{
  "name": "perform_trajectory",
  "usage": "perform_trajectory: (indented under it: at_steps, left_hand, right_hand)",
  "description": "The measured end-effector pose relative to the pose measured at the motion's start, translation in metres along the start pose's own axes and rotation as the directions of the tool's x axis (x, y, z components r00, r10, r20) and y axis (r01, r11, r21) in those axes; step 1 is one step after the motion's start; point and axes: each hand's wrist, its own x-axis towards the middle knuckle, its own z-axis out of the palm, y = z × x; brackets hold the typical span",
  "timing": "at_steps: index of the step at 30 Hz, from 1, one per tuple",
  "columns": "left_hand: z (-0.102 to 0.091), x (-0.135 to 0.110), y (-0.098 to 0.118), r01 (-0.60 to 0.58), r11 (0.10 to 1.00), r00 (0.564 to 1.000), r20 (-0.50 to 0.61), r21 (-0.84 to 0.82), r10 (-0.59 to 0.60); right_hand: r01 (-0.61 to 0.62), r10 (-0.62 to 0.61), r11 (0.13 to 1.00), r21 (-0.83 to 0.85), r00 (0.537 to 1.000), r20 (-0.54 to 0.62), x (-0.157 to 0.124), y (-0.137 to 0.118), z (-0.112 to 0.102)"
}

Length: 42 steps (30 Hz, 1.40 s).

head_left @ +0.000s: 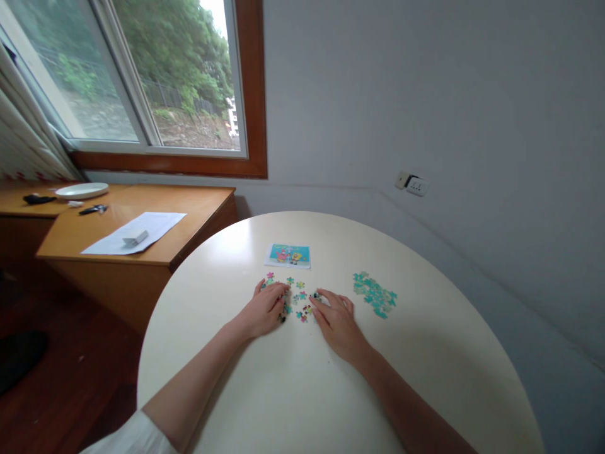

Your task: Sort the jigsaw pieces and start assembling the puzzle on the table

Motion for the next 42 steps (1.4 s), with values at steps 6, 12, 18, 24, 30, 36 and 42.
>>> perform_trajectory:
  at_steps: [6, 12, 18, 24, 30, 36, 42]
  left_hand:
    - [0.001, 0.0, -0.004, -0.01, 1.0, 0.999, -0.03, -0.011, 0.01]
    - [0.005, 0.001, -0.008, -0.002, 0.997, 0.992, -0.124, -0.072, -0.007]
    - [0.007, 0.006, -0.014, 0.013, 0.994, 0.948, -0.316, -0.109, -0.047]
    - [0.004, 0.005, -0.013, 0.003, 0.991, 0.925, -0.376, -0.136, -0.055]
    - [0.005, 0.006, -0.014, 0.002, 0.99, 0.92, -0.389, -0.139, -0.057]
    - [0.005, 0.005, -0.013, 0.024, 0.986, 0.911, -0.403, -0.167, -0.091]
    - [0.004, 0.006, -0.014, 0.052, 0.976, 0.885, -0.443, -0.21, -0.142]
  right_hand:
    - [-0.145, 0.131, 0.983, -0.112, 0.983, -0.126, 0.003, 0.004, -0.008]
    - [-0.205, 0.199, 0.964, -0.171, 0.979, -0.054, 0.001, 0.009, -0.005]
    - [-0.204, 0.187, 0.975, -0.086, 0.967, -0.174, 0.003, 0.009, -0.008]
    - [-0.179, 0.177, 0.984, 0.0, 0.972, -0.152, 0.003, 0.012, -0.008]
    - [-0.181, 0.182, 0.983, 0.019, 0.976, -0.115, 0.003, 0.013, -0.007]
    - [-0.109, 0.114, 0.993, 0.048, 0.989, -0.096, 0.002, 0.011, -0.006]
    - [-0.151, 0.153, 0.988, 0.029, 0.98, -0.125, 0.002, 0.012, -0.006]
